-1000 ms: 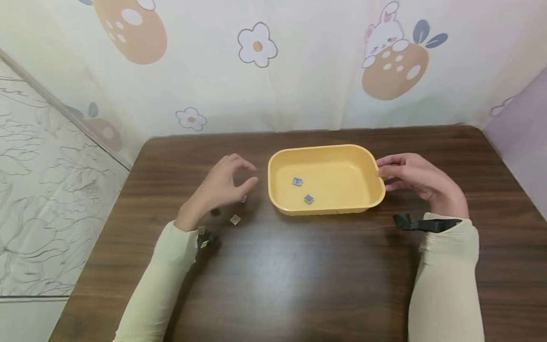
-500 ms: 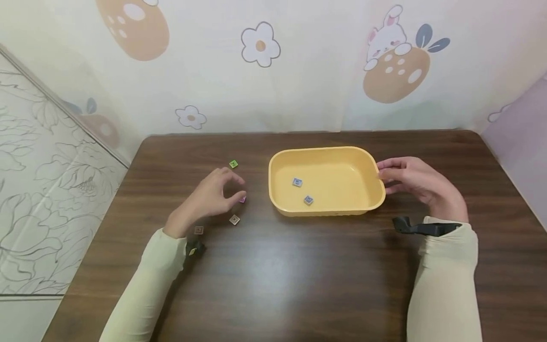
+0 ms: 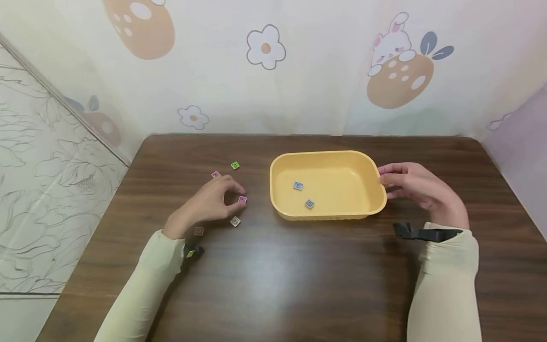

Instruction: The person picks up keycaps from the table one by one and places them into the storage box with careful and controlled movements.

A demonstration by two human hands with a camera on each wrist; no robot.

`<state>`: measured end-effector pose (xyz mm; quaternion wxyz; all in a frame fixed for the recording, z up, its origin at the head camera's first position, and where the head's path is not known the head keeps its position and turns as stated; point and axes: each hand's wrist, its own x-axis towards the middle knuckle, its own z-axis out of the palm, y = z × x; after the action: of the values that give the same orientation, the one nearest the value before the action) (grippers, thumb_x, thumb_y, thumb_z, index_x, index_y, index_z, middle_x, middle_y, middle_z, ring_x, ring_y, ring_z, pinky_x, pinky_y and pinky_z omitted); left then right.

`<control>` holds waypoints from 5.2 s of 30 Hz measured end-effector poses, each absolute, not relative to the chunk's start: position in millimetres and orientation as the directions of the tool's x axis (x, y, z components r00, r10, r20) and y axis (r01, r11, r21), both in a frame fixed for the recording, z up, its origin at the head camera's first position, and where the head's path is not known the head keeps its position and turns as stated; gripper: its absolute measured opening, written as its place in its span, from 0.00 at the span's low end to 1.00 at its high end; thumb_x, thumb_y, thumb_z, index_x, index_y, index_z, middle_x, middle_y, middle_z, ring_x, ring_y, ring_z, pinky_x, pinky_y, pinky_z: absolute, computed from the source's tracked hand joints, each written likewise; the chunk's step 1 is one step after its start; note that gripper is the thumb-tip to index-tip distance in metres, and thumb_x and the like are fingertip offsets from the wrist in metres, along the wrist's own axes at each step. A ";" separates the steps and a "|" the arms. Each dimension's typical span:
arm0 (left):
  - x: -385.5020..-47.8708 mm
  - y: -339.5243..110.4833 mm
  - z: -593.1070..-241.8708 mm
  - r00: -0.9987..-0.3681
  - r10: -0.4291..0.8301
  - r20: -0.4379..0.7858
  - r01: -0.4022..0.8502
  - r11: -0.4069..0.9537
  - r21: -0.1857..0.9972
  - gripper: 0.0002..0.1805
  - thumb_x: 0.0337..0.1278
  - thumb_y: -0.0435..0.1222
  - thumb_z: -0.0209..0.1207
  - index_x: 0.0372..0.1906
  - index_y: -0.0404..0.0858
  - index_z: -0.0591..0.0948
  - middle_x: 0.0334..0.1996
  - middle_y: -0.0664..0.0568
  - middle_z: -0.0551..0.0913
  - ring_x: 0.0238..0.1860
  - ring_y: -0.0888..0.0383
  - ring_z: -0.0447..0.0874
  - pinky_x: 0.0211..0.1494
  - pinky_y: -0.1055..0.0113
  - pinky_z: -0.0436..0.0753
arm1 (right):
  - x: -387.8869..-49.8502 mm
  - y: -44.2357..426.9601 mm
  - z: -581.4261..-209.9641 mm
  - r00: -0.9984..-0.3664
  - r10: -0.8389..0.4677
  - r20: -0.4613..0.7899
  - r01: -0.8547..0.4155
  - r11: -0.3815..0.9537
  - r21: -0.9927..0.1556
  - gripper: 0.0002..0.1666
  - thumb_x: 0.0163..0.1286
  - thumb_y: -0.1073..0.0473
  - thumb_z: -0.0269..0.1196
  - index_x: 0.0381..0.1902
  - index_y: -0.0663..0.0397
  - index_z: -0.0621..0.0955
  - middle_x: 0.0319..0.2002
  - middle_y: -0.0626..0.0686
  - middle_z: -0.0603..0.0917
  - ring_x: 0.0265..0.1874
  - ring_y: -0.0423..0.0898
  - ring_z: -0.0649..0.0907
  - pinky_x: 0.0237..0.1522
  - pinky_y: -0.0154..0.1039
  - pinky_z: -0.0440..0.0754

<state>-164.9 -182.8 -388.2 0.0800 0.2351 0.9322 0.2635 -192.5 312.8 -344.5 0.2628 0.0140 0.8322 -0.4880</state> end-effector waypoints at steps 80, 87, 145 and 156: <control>-181.2 -129.3 -352.4 -0.860 0.436 0.265 0.502 0.631 0.592 0.09 0.65 0.48 0.69 0.44 0.49 0.88 0.44 0.61 0.86 0.52 0.57 0.80 0.62 0.56 0.80 | -190.6 323.7 -352.1 -0.861 -0.290 -0.418 0.226 0.517 -0.825 0.31 0.82 0.56 0.59 0.70 0.75 0.68 0.39 0.38 0.88 0.39 0.38 0.89 0.44 0.37 0.91; -185.5 -119.8 -347.4 -0.853 0.448 0.268 0.513 0.630 0.583 0.09 0.65 0.47 0.69 0.42 0.48 0.88 0.44 0.60 0.86 0.52 0.57 0.80 0.62 0.58 0.80 | -191.9 320.7 -354.6 -0.864 -0.303 -0.401 0.219 0.491 -0.843 0.29 0.82 0.58 0.58 0.69 0.76 0.69 0.39 0.38 0.88 0.39 0.38 0.89 0.43 0.37 0.92; -194.7 -60.1 -372.1 -0.783 0.599 0.170 0.577 0.597 0.557 0.06 0.64 0.44 0.67 0.37 0.48 0.90 0.40 0.59 0.88 0.52 0.60 0.81 0.62 0.61 0.80 | -187.3 316.1 -352.7 -0.862 -0.283 -0.421 0.250 0.485 -0.838 0.33 0.81 0.57 0.59 0.73 0.75 0.66 0.41 0.41 0.87 0.40 0.37 0.88 0.45 0.36 0.91; -195.5 -56.5 -375.2 -0.758 0.632 0.160 0.617 0.615 0.490 0.07 0.62 0.45 0.68 0.38 0.48 0.90 0.41 0.61 0.89 0.54 0.60 0.82 0.64 0.62 0.80 | -186.4 315.1 -351.6 -0.865 -0.284 -0.414 0.246 0.480 -0.842 0.31 0.81 0.58 0.58 0.72 0.75 0.67 0.39 0.40 0.87 0.39 0.37 0.88 0.44 0.36 0.91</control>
<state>-195.5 -56.5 -375.2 0.0141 0.3476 0.8986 0.2673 -186.4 315.1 -351.6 0.2599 -0.0117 0.8199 -0.5100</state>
